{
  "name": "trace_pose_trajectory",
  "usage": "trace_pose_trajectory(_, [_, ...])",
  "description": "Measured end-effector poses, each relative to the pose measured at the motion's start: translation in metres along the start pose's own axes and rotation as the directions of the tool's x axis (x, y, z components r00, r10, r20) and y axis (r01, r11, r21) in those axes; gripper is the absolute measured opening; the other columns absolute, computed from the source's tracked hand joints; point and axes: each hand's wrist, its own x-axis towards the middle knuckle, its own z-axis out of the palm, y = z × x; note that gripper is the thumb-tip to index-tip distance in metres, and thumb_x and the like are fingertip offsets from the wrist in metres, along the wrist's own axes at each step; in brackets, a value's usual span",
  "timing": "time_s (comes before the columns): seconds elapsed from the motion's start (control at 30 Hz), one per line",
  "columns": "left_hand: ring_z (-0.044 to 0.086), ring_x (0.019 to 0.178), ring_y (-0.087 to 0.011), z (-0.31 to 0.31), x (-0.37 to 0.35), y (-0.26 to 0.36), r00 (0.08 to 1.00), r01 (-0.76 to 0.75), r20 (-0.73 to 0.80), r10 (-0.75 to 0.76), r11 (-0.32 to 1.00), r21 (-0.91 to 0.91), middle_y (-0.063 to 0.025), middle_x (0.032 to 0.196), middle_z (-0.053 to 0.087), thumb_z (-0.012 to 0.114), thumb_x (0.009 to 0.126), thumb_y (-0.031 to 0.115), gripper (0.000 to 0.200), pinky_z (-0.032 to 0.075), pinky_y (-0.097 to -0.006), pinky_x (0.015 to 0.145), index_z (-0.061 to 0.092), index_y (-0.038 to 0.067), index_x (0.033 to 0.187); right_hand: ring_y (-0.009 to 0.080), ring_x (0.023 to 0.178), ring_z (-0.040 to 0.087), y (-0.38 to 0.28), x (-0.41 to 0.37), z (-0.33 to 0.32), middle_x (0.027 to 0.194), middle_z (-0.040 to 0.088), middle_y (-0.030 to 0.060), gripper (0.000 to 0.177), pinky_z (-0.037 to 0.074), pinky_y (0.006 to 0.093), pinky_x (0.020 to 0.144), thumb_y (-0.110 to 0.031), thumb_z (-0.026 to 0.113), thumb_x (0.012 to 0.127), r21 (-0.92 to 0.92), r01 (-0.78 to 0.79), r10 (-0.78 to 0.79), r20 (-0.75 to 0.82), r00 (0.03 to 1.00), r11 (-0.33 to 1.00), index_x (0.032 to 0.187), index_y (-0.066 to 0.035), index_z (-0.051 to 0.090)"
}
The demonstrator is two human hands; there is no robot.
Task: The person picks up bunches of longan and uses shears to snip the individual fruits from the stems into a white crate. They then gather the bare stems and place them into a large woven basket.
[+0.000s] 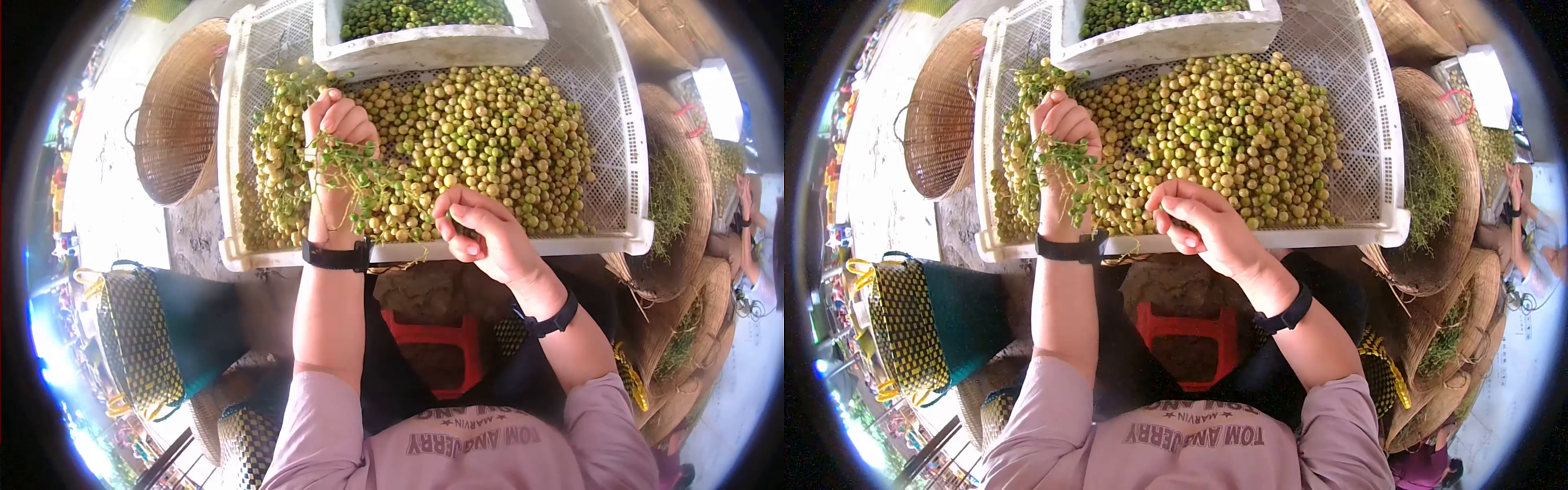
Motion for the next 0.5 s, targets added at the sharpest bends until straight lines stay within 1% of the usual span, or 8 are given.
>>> trace_pose_trajectory(0.07, [0.031, 0.046, -0.0028, -0.002, 0.0, 0.0, 0.996, -0.015, -0.092, 0.022, 0.997, 0.076, 0.0059, 0.056, 0.042, 0.045, 0.097, 0.012, 0.016, 0.026, -0.0191, 0.041, 0.055, 0.002, 0.089, -0.0008, 0.054, 0.033, 0.004, 0.002, 0.004, 0.076, 0.049, -0.0048, 0.023, 0.025, 0.0152, 0.047, -0.029, 0.053, 0.098, -0.043, 0.002, -0.002, 0.004, 1.0, 0.999, 0.098, -0.007, 0.058])
trace_pose_trajectory(0.13, [0.031, 0.046, -0.0029, -0.002, -0.001, -0.001, 0.995, -0.013, -0.097, 0.023, 0.994, 0.104, 0.0059, 0.056, 0.042, 0.046, 0.097, 0.012, 0.016, 0.026, -0.0193, 0.041, 0.055, 0.002, 0.09, -0.001, 0.054, 0.033, 0.008, 0.004, 0.006, 0.076, 0.05, -0.0049, 0.022, 0.026, 0.0153, 0.047, -0.029, 0.055, 0.097, -0.085, 0.007, -0.007, 0.004, 1.0, 0.996, 0.098, -0.007, 0.059])
trace_pose_trajectory(0.2, [0.031, 0.046, -0.0029, 0.0, -0.001, -0.002, 0.995, -0.01, -0.102, 0.024, 0.991, 0.134, 0.0059, 0.056, 0.042, 0.046, 0.097, 0.013, 0.016, 0.026, -0.0195, 0.042, 0.055, 0.002, 0.09, -0.0013, 0.055, 0.035, 0.012, 0.005, 0.007, 0.074, 0.051, -0.0055, 0.022, 0.026, 0.0154, 0.047, -0.03, 0.057, 0.095, -0.304, 0.047, -0.06, -0.032, 0.998, 0.952, 0.096, -0.008, 0.061])
trace_pose_trajectory(0.23, [0.03, 0.046, -0.003, 0.003, -0.003, -0.003, 0.991, -0.024, -0.129, 0.044, 0.988, 0.151, 0.0061, 0.056, 0.042, 0.046, 0.098, 0.013, 0.016, 0.025, -0.0197, 0.042, 0.055, 0.003, 0.09, -0.0012, 0.056, 0.037, 0.012, 0.004, 0.008, 0.072, 0.05, -0.0065, 0.022, 0.027, 0.0155, 0.047, -0.03, 0.059, 0.094, -0.313, 0.072, -0.094, -0.057, 0.994, 0.947, 0.093, -0.008, 0.061])
trace_pose_trajectory(0.33, [0.03, 0.046, -0.0029, 0.005, -0.004, -0.004, 0.983, -0.044, -0.167, 0.07, 0.987, 0.153, 0.0066, 0.056, 0.041, 0.047, 0.098, 0.014, 0.015, 0.025, -0.0201, 0.042, 0.055, 0.003, 0.09, -0.0009, 0.056, 0.037, 0.007, 0.001, 0.008, 0.072, 0.049, -0.0064, 0.021, 0.026, 0.0155, 0.047, -0.029, 0.059, 0.094, -0.277, 0.15, -0.17, -0.05, 0.984, 0.949, 0.092, -0.008, 0.061])
trace_pose_trajectory(0.4, [0.029, 0.047, -0.0029, 0.004, -0.004, 0.0, 0.991, -0.025, -0.124, 0.044, 0.989, 0.147, 0.0068, 0.056, 0.041, 0.047, 0.098, 0.014, 0.015, 0.024, -0.0201, 0.043, 0.055, 0.004, 0.089, -0.0007, 0.055, 0.036, 0.002, 0.001, 0.006, 0.073, 0.049, -0.0063, 0.018, 0.026, 0.0156, 0.047, -0.025, 0.059, 0.095, -0.236, 0.171, -0.185, -0.042, 0.982, 0.957, 0.093, -0.008, 0.06])
trace_pose_trajectory(0.47, [0.029, 0.046, -0.0027, 0.009, -0.004, -0.002, 0.983, -0.058, -0.162, 0.09, 0.98, 0.191, 0.0071, 0.056, 0.041, 0.047, 0.098, 0.014, 0.014, 0.024, -0.0201, 0.043, 0.054, 0.004, 0.09, 0.0001, 0.054, 0.034, -0.001, 0.001, 0.0, 0.074, 0.05, -0.005, 0.013, 0.025, 0.0156, 0.047, -0.019, 0.056, 0.096, -0.049, 0.177, -0.176, 0.018, 0.984, 0.983, 0.097, -0.007, 0.058])
trace_pose_trajectory(0.5, [0.028, 0.047, -0.0025, 0.014, -0.006, -0.006, 0.979, -0.042, -0.181, 0.092, 0.964, 0.262, 0.0079, 0.056, 0.04, 0.048, 0.097, 0.015, 0.013, 0.024, -0.0202, 0.044, 0.054, 0.006, 0.09, 0.001, 0.053, 0.033, -0.005, 0.002, 0.001, 0.076, 0.051, -0.0034, 0.014, 0.025, 0.0157, 0.047, -0.018, 0.05, 0.098, -0.026, 0.159, -0.158, 0.034, 0.987, 0.987, 0.1, -0.006, 0.056])
